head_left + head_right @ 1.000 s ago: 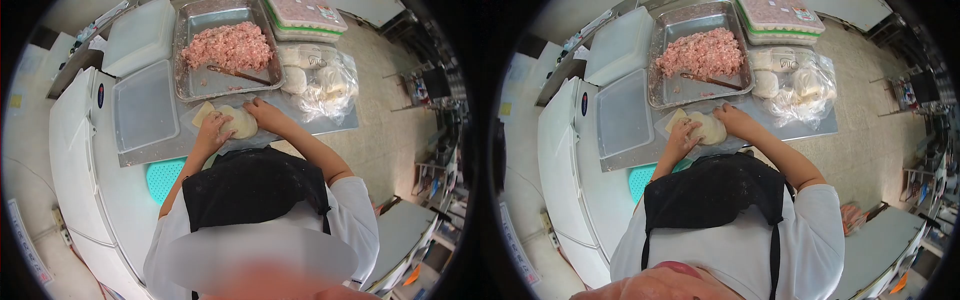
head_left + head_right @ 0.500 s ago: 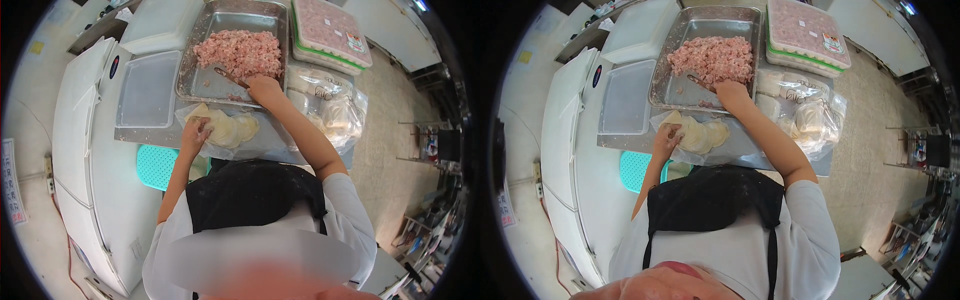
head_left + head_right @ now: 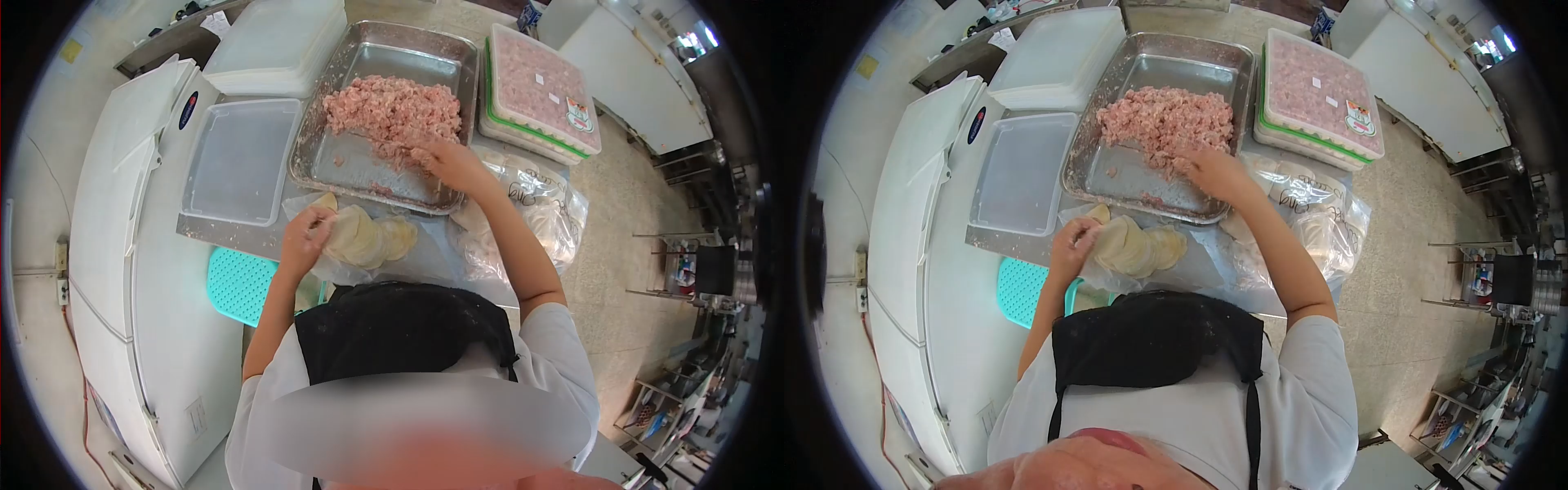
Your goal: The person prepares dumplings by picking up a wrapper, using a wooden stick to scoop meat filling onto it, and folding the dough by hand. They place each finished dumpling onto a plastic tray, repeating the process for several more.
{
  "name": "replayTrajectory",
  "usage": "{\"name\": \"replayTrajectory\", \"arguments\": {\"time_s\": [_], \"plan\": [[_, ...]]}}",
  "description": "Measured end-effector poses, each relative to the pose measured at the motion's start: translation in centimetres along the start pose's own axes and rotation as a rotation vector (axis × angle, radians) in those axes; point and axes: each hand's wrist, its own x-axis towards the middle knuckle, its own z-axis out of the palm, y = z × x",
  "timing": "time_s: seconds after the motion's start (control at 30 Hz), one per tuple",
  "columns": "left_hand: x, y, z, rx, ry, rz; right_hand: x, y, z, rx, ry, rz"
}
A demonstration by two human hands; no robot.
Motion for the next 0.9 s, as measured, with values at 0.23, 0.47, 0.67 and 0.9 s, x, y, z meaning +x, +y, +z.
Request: {"name": "replayTrajectory", "arguments": {"time_s": [0.23,0.47,0.67,0.9], "plan": [[7.8,0.2,-4.2,-1.447,-0.001,-0.553,3.1,0.8,-6.7,0.061,0.073,0.235],[14.4,-5.1,-3.1,-0.232,0.277,0.052,7.8,4.0,-9.8,-0.848,0.119,0.253],[14.4,-6.1,-1.7,-0.124,0.336,0.134,9.1,6.6,-6.7,-0.973,-0.020,0.241],[14.3,-6.3,-1.3,-0.271,0.531,0.029,8.8,3.4,-0.8,-0.780,0.000,0.209]]}}
